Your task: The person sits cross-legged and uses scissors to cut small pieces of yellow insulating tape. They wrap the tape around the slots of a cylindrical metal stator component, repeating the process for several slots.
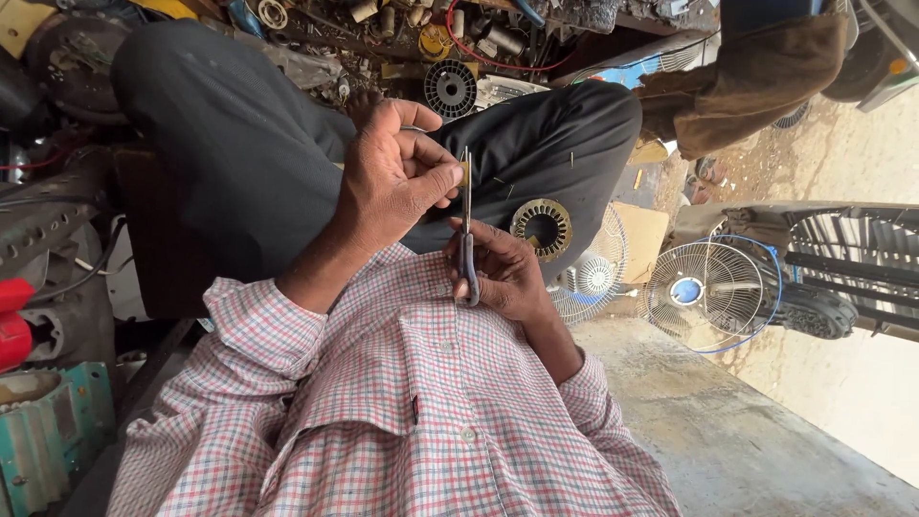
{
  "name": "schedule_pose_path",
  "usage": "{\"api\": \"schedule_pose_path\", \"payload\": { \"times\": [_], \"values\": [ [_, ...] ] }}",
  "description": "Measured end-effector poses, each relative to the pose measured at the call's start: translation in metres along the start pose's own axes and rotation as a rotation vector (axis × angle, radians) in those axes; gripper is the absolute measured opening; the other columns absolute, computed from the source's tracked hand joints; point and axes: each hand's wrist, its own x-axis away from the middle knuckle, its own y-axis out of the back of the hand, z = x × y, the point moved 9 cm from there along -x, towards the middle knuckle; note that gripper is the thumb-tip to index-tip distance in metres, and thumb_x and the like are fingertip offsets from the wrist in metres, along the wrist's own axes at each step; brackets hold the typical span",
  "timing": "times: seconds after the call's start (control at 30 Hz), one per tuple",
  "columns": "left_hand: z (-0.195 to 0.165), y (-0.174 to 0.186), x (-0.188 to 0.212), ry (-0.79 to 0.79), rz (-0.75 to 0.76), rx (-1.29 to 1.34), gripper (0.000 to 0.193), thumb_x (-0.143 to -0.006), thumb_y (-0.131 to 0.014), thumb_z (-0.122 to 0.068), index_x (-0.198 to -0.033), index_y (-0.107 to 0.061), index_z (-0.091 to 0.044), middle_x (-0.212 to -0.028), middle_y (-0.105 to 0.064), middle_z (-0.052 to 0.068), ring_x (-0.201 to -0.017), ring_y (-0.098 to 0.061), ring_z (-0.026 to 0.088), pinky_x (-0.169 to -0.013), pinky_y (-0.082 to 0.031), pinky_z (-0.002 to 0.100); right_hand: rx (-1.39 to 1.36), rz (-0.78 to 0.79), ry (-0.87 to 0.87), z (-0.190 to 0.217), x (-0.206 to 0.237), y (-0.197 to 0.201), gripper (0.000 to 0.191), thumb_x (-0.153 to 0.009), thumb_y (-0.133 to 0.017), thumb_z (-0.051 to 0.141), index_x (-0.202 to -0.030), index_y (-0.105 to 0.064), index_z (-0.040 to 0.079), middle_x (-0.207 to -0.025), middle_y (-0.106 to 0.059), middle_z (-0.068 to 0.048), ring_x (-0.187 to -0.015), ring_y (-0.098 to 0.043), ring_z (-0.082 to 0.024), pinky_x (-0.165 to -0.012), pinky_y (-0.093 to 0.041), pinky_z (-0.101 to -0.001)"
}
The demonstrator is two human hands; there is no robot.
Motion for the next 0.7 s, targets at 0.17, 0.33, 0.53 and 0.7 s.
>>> {"api": "schedule_pose_path", "payload": {
  "times": [0.17,0.33,0.53,0.7],
  "values": [
    [0.011,0.002,-0.001,0.036,0.019,0.075,0.042,-0.095,-0.071,0.003,-0.124,-0.042,0.005,-0.088,-0.072,0.016,-0.076,-0.075,0.014,-0.064,-0.065,0.024,-0.03,0.005,0.03,-0.006,-0.003,0.001,0.068,-0.088,-0.085,0.003,-0.15,-0.057,0.004,-0.115,-0.071,-0.01,-0.096,-0.071,-0.012,-0.087,-0.062,-0.0288],
    [0.024,0.006,0.001,0.114,0.014,0.081,0.044,-0.092,-0.073,0.002,-0.124,-0.043,0.005,-0.087,-0.072,0.016,-0.074,-0.074,0.014,-0.063,-0.065,0.024,0.053,-0.023,0.001,-0.008,0.002,0.005,0.066,-0.088,-0.083,0.002,-0.148,-0.056,0.003,-0.116,-0.072,-0.01,-0.097,-0.073,-0.014,-0.088,-0.063,-0.03],
    [0.038,-0.001,0.005,0.187,0.07,0.141,0.045,-0.089,-0.073,0.002,-0.123,-0.043,0.006,-0.088,-0.072,0.017,-0.072,-0.073,0.014,-0.061,-0.063,0.024,0.126,-0.056,0.0,-0.007,0.01,0.009,0.067,-0.087,-0.084,0.002,-0.148,-0.056,0.002,-0.119,-0.072,-0.01,-0.1,-0.072,-0.014,-0.094,-0.063,-0.0304],
    [0.045,-0.002,0.008,0.217,0.074,0.159,0.046,-0.089,-0.073,0.002,-0.123,-0.044,0.006,-0.089,-0.072,0.017,-0.073,-0.073,0.014,-0.061,-0.064,0.025,0.101,-0.042,0.1,-0.009,0.002,0.008,0.068,-0.089,-0.086,0.006,-0.15,-0.057,0.002,-0.122,-0.071,-0.01,-0.11,-0.069,-0.015,-0.097,-0.061,-0.0303]
  ]
}}
